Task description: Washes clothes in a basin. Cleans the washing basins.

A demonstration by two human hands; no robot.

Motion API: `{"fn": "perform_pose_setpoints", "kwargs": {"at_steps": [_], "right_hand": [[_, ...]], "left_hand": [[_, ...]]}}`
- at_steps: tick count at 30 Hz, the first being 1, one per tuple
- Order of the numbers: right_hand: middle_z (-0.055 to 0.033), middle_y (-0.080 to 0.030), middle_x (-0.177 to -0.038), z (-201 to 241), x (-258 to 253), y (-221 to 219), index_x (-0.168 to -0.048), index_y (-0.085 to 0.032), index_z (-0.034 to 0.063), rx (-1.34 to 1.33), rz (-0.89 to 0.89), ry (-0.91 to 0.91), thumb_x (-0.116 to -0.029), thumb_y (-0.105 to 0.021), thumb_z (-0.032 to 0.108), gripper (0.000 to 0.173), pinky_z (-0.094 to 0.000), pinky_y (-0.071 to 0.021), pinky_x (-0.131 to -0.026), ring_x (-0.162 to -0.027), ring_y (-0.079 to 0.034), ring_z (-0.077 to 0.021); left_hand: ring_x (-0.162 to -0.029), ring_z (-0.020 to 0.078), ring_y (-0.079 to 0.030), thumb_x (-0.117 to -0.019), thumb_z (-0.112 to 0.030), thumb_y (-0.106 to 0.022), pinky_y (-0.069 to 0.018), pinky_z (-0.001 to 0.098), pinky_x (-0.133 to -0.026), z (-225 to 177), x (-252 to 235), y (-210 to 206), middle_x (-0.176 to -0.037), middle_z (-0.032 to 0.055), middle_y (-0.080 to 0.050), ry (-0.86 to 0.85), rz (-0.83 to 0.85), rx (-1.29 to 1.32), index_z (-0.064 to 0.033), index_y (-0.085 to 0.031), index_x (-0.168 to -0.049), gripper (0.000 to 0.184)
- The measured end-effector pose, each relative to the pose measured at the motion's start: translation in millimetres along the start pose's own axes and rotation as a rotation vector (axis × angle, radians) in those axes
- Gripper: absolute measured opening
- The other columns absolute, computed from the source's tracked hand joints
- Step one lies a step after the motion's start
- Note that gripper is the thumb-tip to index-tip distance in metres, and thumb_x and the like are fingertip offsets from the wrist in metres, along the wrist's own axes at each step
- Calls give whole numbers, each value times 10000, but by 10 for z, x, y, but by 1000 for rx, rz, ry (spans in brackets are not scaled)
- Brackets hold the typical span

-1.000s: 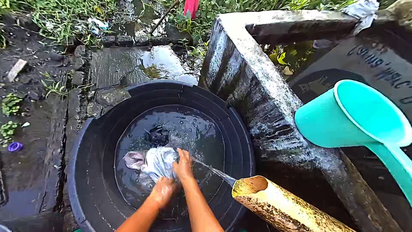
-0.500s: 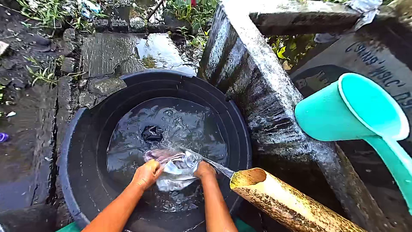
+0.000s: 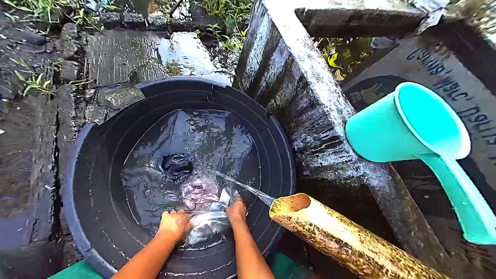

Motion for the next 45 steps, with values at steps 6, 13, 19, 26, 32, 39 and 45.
{"fn": "perform_pose_setpoints", "kwargs": {"at_steps": [6,13,19,26,32,39,45], "right_hand": [[-284,-512,-1470,696,578,-102,-1463,-531,19,273,-85,504,-977,-521,-2,487,-603,-419,-1097,-1376,-493,-438],[-281,-561,-1436,741,1061,-400,-1377,-576,-65,461,499,525,-1078,-507,279,462,-604,-383,-1133,-1368,-520,-406],[-282,-550,-1453,735,1278,162,-1364,-594,-59,676,173,419,-997,-615,163,430,-763,-293,-1105,-1382,-479,-484],[-283,-638,-1303,1704,2232,1364,-1212,-671,-74,527,-277,621,-1019,-550,103,289,-694,-385,-1049,-1287,-561,-460],[-221,-670,-1277,2115,2966,2217,-1222,-684,5,520,-568,665,-993,-627,268,353,-668,-410,-989,-1249,-603,-395],[-278,-652,-1279,1870,2654,1672,-1190,-677,-63,662,-293,583,-1057,-507,467,572,-711,-391,-1026,-1244,-599,-445],[-300,-583,-1399,1145,1488,107,-1367,-599,-44,746,113,575,-1064,-481,151,379,-735,-316,-1098,-1347,-502,-499]], "left_hand": [[-1255,442,-597,-1093,-335,-479,-347,660,-1106,0,654,715,-1269,255,-674,-149,-21,-79,-3,-660,-1270,418],[-682,201,-583,-865,-256,-684,-447,452,-651,-501,1720,1437,-670,60,-597,-728,-349,249,-38,-647,-697,277],[-1062,423,-651,-1115,-383,-425,-466,610,-942,-201,2078,1207,-1045,278,-683,-262,-7,-11,81,-699,-1044,544],[-1066,451,-676,-963,-654,-584,-503,676,-887,645,2358,1893,-1052,226,-722,223,-458,-67,-45,-736,-1054,635],[-1100,383,-658,-938,-316,-751,-438,627,-922,492,3223,2639,-1069,142,-736,183,-838,-338,-84,-750,-910,233],[-1222,390,-644,-994,-226,-674,-129,806,-1149,537,2776,2327,-1205,120,-742,129,-799,-214,-114,-768,-1151,215],[-1350,494,-522,-999,-382,-666,-260,804,-1110,654,1214,879,-1400,255,-610,133,-106,31,-117,-552,-1485,565]]}}
Point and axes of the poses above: each hand's wrist, its own x-axis away from the middle knuckle, its own y-axis out of the back of the hand, z = x × y, the point moved 8 cm from there along -x, towards the middle knuckle
